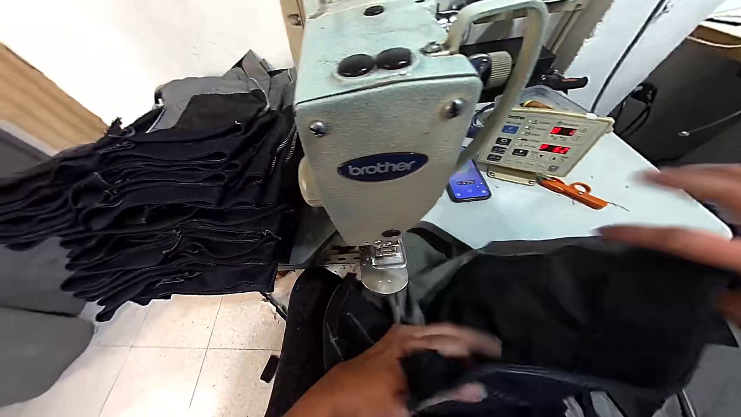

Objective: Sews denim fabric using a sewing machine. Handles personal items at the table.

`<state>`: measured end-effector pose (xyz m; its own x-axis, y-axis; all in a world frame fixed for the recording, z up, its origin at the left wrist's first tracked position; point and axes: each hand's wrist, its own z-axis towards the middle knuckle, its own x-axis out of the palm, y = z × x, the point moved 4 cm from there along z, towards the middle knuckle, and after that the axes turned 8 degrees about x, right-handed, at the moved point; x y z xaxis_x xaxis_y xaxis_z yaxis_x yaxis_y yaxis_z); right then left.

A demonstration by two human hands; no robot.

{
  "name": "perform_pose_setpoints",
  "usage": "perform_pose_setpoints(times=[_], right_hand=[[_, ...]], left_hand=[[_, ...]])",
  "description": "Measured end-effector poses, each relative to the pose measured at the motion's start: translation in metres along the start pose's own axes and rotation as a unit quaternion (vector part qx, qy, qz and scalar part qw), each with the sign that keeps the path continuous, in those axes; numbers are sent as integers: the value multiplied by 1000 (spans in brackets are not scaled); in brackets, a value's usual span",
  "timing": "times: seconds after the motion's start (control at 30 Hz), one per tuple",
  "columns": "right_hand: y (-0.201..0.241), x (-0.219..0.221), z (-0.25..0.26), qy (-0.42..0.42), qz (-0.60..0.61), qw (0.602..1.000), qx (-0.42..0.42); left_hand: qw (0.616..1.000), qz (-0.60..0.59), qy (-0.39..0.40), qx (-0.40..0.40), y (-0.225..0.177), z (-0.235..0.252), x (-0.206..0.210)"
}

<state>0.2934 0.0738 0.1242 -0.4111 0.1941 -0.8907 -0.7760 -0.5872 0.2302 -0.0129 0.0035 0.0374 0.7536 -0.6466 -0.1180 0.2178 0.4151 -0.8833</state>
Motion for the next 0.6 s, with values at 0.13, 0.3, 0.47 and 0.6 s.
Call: perform_pose_setpoints(times=[0.13,0.3,0.47,0.6], right_hand=[[30,109,13,197,316,924,-85],[29,184,13,340,411,807,252],[-13,182,69,103,176,953,226],[-15,190,63,83,124,968,201]], left_hand=[[917,-234,-262,-190,17,-91,-47],[819,-295,-437,-228,36,-108,-82],[806,-107,-495,-306,57,-18,-116],[846,-73,-460,-257,70,-13,-113]])
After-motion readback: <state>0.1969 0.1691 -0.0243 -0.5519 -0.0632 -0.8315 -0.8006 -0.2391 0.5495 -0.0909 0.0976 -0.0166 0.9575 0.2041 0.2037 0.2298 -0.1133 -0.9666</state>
